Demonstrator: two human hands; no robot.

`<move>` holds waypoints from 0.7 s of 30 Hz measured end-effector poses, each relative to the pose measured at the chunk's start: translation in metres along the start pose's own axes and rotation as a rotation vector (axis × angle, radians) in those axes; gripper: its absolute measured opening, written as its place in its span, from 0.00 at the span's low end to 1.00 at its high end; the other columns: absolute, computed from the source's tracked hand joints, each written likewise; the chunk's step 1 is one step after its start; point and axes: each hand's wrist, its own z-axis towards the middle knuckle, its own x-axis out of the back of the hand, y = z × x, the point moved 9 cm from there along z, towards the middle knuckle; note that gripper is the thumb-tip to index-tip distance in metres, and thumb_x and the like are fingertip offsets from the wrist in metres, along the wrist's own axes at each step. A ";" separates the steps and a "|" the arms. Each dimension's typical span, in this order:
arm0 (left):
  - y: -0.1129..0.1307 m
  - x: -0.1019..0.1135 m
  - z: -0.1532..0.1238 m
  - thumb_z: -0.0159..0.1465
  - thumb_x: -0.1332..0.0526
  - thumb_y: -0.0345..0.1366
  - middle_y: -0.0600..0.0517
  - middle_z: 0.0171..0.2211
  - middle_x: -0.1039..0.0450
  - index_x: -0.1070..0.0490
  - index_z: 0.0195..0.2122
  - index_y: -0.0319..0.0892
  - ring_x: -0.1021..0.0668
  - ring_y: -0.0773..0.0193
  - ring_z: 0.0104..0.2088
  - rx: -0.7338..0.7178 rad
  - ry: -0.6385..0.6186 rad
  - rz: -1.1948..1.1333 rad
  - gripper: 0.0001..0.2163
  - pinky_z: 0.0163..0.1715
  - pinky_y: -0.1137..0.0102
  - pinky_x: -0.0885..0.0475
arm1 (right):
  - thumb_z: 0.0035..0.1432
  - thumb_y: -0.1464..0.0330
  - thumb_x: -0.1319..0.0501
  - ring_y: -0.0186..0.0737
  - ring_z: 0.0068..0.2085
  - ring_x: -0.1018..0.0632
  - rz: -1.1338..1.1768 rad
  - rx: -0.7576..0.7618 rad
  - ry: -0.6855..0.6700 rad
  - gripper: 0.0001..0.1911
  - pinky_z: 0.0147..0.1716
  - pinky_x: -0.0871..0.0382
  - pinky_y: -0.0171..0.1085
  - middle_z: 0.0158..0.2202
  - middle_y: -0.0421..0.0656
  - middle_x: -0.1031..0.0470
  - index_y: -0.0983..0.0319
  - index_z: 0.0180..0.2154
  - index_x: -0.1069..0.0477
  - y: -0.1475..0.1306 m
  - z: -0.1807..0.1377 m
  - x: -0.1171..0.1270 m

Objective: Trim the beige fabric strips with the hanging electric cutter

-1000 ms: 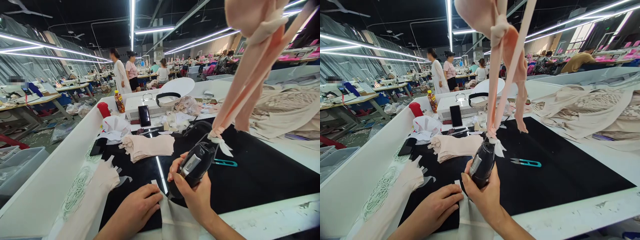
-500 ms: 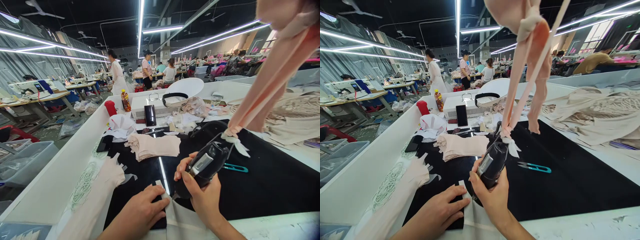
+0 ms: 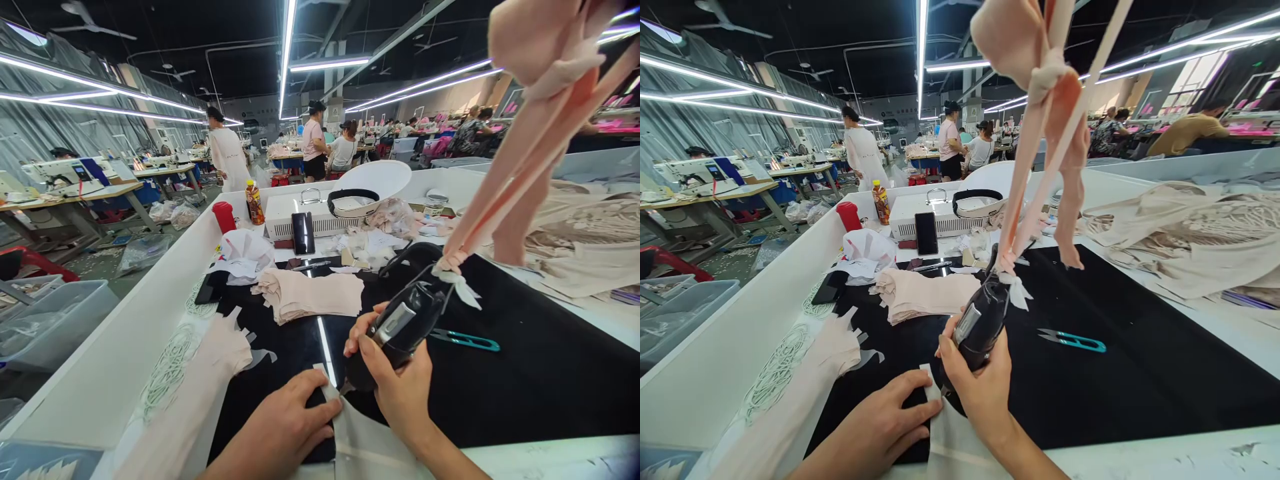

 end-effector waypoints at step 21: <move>-0.003 -0.005 -0.002 0.65 0.27 0.29 0.39 0.63 0.32 0.27 0.60 0.48 0.22 0.45 0.61 0.031 0.006 0.029 0.23 0.58 0.56 0.20 | 0.63 0.65 0.27 0.35 0.27 0.21 0.036 -0.001 -0.015 0.19 0.30 0.22 0.36 0.34 0.35 0.22 0.54 0.50 0.33 0.011 0.006 -0.008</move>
